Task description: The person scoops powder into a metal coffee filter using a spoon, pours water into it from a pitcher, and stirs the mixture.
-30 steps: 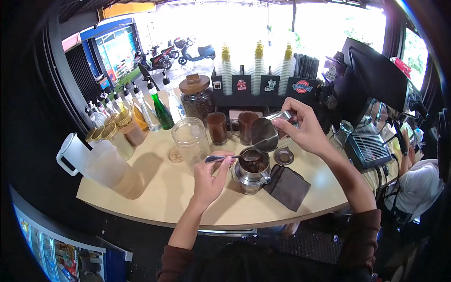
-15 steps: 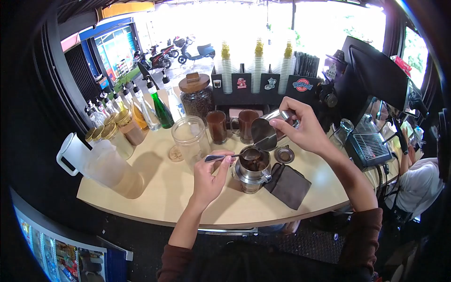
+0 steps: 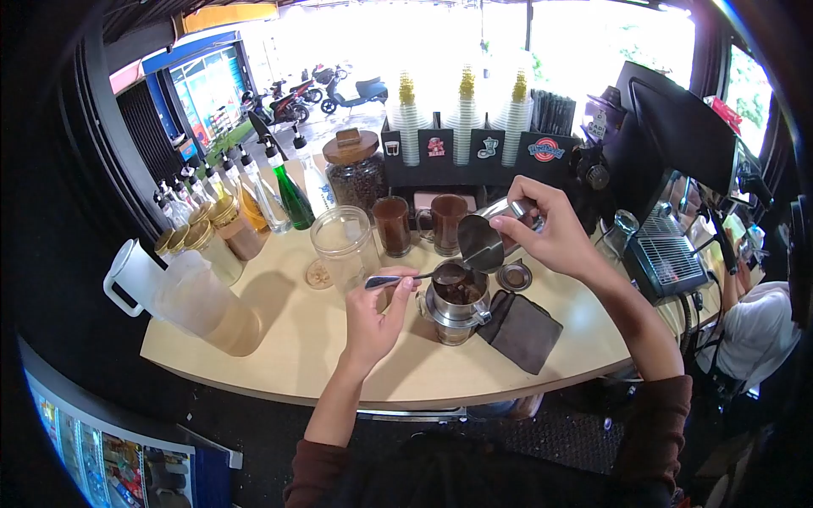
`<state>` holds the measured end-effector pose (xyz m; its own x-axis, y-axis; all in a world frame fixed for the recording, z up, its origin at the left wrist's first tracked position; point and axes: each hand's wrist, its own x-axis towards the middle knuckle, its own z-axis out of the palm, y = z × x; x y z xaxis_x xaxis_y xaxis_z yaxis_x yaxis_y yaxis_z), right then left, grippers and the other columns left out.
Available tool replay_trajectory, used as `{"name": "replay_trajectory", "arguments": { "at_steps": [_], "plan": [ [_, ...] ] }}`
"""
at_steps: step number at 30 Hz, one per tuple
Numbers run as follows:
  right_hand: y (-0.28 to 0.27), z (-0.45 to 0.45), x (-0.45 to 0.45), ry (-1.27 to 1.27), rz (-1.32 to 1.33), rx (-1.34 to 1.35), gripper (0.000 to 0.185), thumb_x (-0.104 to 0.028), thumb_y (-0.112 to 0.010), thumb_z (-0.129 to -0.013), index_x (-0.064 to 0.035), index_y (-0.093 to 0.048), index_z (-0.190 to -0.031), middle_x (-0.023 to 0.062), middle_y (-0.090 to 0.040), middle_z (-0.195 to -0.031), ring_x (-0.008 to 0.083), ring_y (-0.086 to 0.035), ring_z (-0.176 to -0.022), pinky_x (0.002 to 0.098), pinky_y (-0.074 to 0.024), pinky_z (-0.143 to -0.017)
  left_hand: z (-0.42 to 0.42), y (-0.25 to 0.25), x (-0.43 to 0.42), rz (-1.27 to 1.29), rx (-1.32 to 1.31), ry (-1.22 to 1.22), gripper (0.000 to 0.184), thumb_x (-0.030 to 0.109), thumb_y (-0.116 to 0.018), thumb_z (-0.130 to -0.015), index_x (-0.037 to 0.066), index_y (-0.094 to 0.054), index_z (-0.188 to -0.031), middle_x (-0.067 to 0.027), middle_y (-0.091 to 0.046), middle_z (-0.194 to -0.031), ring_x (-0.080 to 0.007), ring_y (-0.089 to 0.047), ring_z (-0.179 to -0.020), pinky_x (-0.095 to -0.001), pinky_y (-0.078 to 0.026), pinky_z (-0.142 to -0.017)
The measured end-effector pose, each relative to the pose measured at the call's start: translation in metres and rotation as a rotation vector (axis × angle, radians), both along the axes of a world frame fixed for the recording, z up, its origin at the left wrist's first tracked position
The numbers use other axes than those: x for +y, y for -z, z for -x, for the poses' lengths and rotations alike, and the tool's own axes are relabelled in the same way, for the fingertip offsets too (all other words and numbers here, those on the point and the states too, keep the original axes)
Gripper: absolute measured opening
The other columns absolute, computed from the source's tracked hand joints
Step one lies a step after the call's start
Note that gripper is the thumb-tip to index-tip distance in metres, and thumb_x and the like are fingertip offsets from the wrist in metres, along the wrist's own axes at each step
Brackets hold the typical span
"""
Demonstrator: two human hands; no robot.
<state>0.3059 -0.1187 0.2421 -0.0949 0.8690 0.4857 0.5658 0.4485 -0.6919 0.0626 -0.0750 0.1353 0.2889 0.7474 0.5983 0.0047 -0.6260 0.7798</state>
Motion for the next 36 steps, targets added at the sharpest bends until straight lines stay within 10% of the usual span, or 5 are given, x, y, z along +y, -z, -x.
{"name": "replay_trajectory", "arguments": {
  "at_steps": [36],
  "plan": [
    [0.011, 0.01, 0.017, 0.017, -0.119, -0.081, 0.021, -0.008, -0.069, -0.084, -0.0032, -0.049, -0.079, -0.0009, -0.053, -0.067, 0.0012, -0.051, -0.061, 0.0196, -0.0384, -0.052, 0.025, -0.001, 0.006, -0.072, -0.097, -0.172, 0.014, 0.005, -0.057, -0.092, -0.005, -0.066, -0.095, -0.011, -0.069, -0.087, -0.0154, -0.067, -0.078, -0.0268, -0.051, -0.073]
  ]
}}
